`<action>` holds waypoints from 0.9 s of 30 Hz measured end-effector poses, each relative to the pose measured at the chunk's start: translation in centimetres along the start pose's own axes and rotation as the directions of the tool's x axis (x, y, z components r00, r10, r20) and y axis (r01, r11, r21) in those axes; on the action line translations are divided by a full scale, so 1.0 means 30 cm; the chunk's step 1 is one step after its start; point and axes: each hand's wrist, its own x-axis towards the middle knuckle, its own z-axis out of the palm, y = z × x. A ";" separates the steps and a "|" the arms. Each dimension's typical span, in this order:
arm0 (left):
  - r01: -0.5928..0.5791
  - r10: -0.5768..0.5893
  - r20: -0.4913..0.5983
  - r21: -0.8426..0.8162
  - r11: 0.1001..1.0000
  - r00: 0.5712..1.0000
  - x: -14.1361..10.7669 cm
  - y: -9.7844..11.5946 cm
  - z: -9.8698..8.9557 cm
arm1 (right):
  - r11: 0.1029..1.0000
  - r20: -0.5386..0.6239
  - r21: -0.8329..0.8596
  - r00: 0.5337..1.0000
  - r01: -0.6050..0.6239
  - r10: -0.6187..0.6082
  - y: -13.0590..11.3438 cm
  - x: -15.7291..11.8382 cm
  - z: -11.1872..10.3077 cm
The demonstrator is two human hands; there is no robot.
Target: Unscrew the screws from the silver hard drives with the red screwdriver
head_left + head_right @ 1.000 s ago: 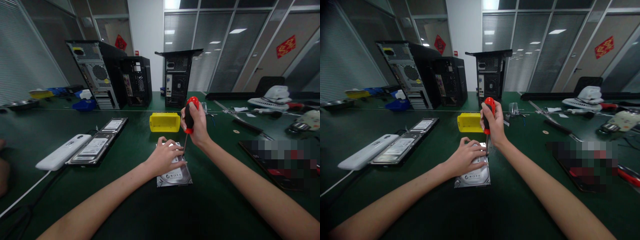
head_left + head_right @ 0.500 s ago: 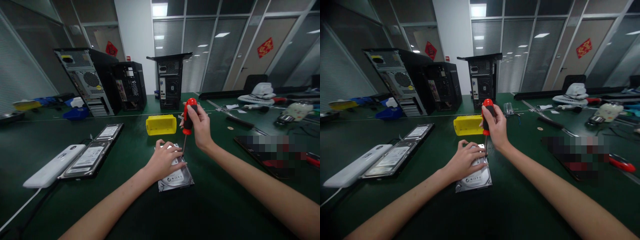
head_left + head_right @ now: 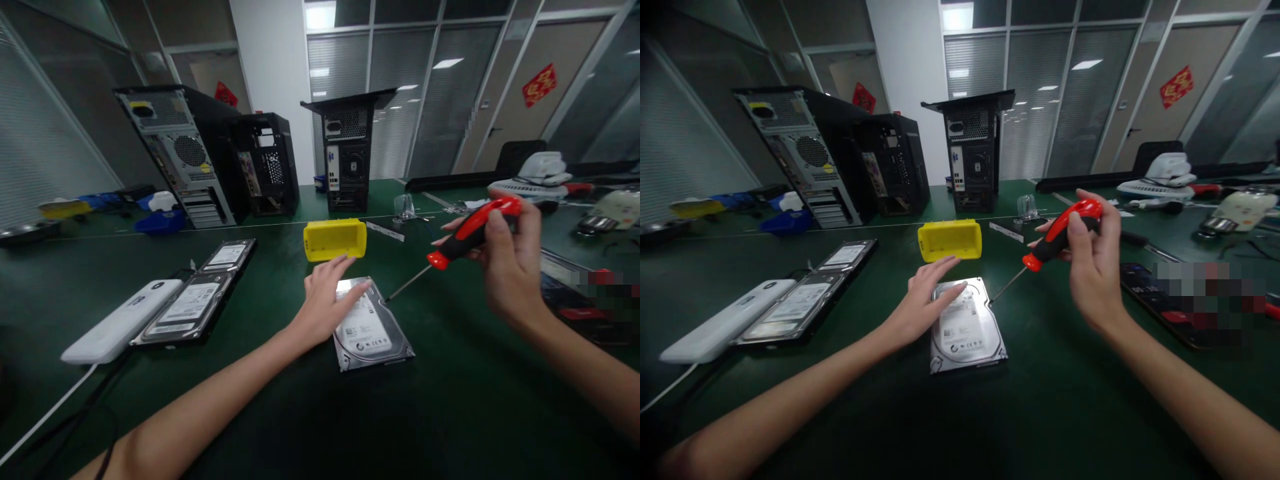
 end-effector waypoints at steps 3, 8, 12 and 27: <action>0.189 -0.185 0.042 -0.148 0.971 0.982 -0.068 -0.051 -0.021 | 1.000 0.017 -0.004 0.999 0.029 -0.029 -0.013 -0.009 0.003; 0.232 -0.195 0.138 -0.351 0.907 0.971 -0.193 -0.084 -0.007 | 0.999 0.049 0.023 0.998 -0.036 0.035 -0.041 -0.038 0.020; 0.207 -0.152 0.219 -0.256 0.944 0.964 -0.251 -0.056 0.000 | 0.998 0.034 -0.003 0.998 -0.061 0.061 -0.048 -0.044 0.031; 0.244 -0.222 0.140 -0.167 0.955 0.965 -0.244 -0.102 0.017 | 0.957 -0.025 0.217 0.979 -0.194 0.204 -0.047 -0.024 0.037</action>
